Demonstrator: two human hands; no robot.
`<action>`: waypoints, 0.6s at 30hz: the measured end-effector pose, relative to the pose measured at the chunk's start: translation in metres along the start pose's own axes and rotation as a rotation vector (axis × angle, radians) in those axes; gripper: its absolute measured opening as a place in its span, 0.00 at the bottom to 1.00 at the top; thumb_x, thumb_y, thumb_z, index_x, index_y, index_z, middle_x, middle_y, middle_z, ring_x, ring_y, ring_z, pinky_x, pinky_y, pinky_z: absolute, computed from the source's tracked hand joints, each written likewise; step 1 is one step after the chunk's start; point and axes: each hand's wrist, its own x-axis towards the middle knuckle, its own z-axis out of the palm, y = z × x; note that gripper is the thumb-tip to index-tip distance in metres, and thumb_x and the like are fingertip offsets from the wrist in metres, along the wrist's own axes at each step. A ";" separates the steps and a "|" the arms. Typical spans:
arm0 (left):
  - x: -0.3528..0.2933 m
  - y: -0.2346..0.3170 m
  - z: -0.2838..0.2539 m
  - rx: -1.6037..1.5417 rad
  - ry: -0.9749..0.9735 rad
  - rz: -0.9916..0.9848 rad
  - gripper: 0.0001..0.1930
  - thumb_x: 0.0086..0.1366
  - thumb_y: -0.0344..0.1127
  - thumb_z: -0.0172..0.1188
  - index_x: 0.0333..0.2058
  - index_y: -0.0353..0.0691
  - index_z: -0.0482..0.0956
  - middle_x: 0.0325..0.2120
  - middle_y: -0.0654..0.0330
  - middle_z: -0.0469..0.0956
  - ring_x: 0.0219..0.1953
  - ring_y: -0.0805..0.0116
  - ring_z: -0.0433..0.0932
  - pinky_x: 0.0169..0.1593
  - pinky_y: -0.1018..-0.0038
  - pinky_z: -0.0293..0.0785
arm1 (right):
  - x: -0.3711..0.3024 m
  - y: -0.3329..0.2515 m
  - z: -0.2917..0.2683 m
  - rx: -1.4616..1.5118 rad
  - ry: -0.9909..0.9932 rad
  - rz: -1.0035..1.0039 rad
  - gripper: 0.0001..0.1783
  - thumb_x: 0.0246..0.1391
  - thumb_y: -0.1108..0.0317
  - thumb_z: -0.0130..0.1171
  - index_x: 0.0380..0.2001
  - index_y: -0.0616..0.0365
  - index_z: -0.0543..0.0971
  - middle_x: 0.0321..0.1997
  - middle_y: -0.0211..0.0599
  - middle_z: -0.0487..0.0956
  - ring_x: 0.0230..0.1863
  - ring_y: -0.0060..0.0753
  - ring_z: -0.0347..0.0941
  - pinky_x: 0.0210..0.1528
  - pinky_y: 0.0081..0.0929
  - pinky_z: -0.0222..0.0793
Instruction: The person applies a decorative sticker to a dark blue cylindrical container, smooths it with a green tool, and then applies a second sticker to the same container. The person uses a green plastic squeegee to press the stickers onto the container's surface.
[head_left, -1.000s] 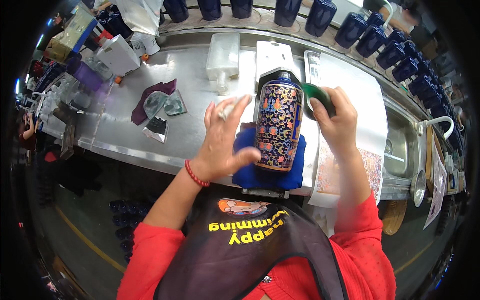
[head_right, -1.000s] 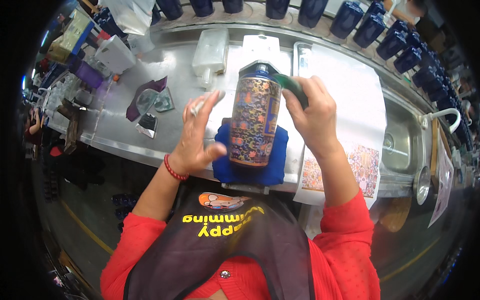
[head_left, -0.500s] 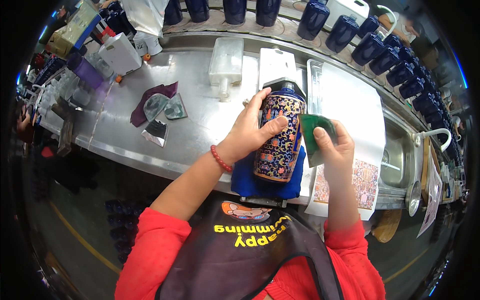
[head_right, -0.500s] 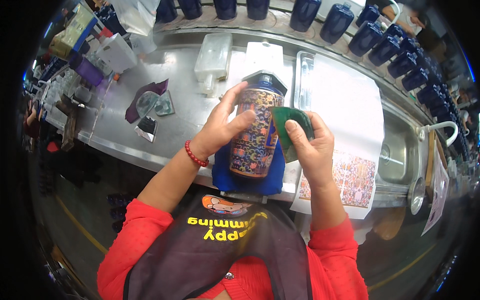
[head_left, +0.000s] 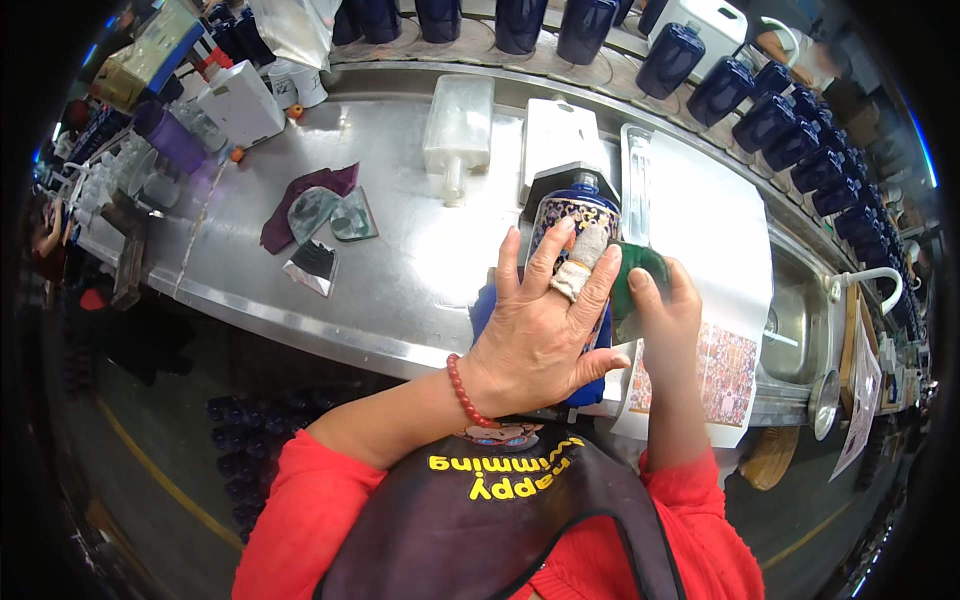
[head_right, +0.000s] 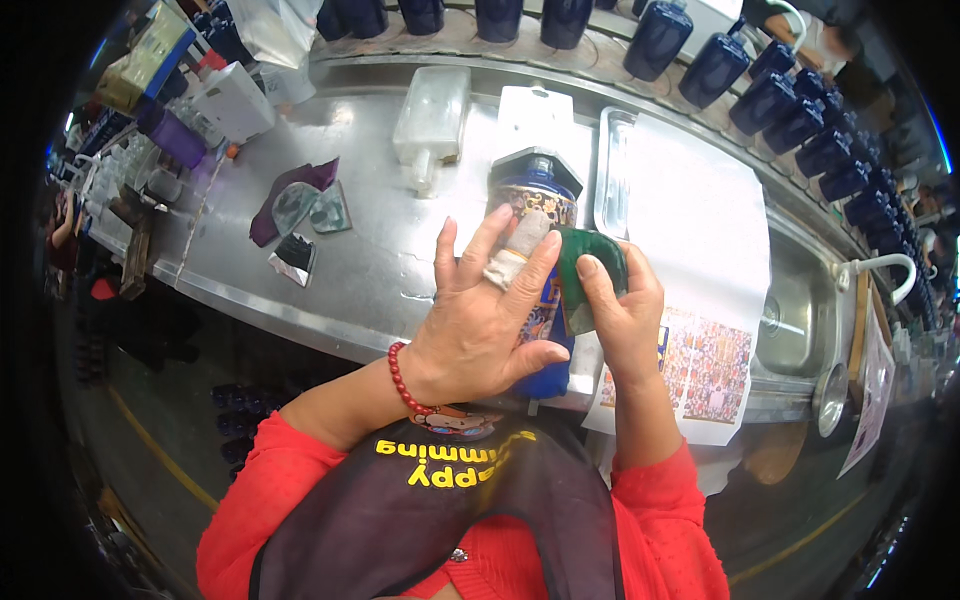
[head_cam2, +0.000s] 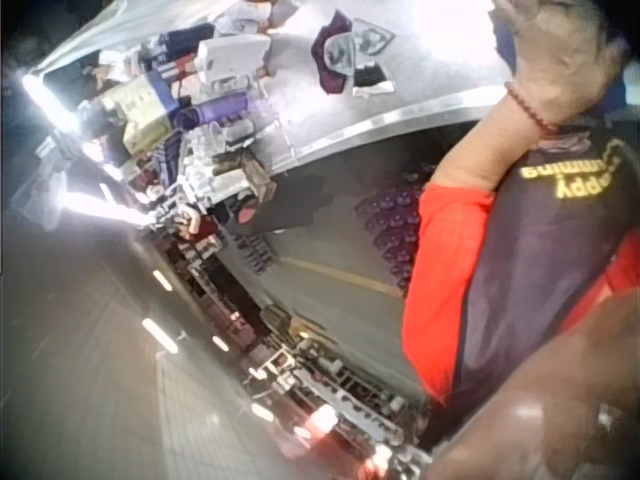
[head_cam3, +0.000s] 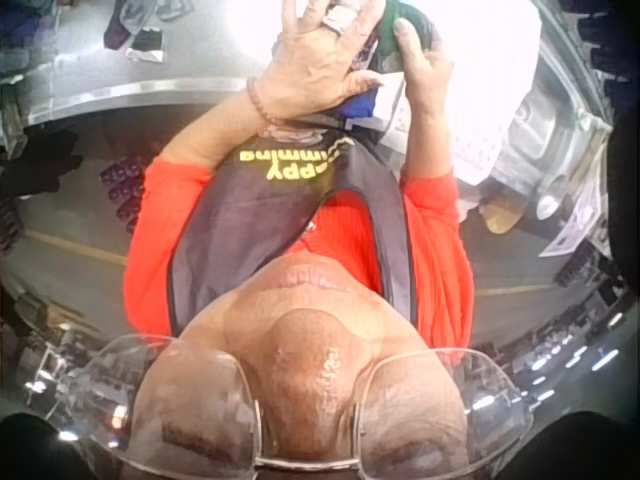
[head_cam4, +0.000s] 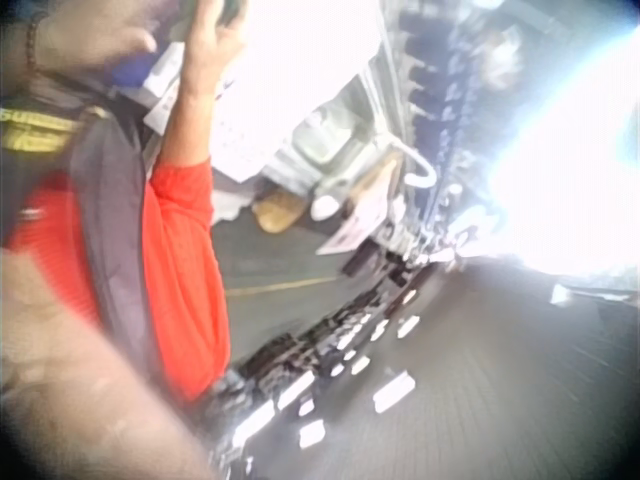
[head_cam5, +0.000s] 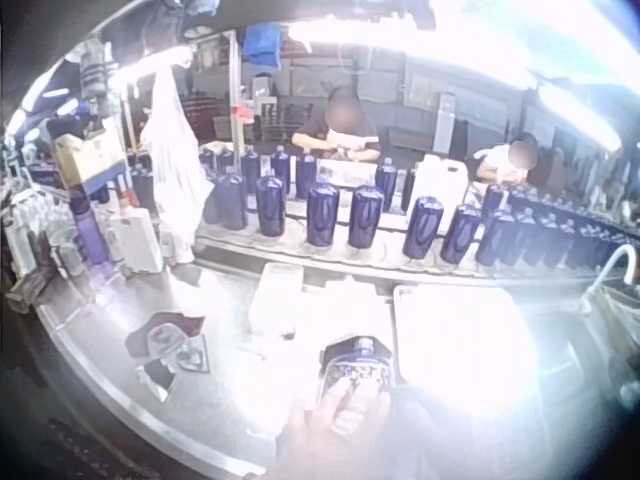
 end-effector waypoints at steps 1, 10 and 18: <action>0.001 0.001 0.001 0.025 0.005 -0.021 0.47 0.67 0.68 0.48 0.70 0.32 0.56 0.61 0.42 0.70 0.71 0.39 0.54 0.70 0.37 0.31 | 0.000 0.000 0.000 0.010 -0.009 0.011 0.12 0.63 0.65 0.63 0.42 0.64 0.79 0.37 0.30 0.82 0.37 0.16 0.74 0.39 0.17 0.72; -0.003 -0.022 0.006 -0.098 -0.010 -0.175 0.49 0.68 0.68 0.47 0.70 0.28 0.55 0.59 0.38 0.71 0.69 0.35 0.57 0.67 0.32 0.41 | 0.000 -0.001 0.004 0.024 -0.007 0.004 0.13 0.64 0.64 0.63 0.42 0.64 0.79 0.36 0.28 0.81 0.35 0.15 0.74 0.39 0.16 0.71; -0.052 -0.036 0.004 -0.357 -0.018 -0.072 0.61 0.58 0.71 0.62 0.72 0.28 0.44 0.67 0.37 0.57 0.71 0.34 0.50 0.70 0.35 0.36 | 0.008 -0.008 -0.004 0.090 0.029 -0.039 0.14 0.65 0.65 0.62 0.46 0.65 0.77 0.37 0.31 0.82 0.36 0.16 0.76 0.39 0.17 0.74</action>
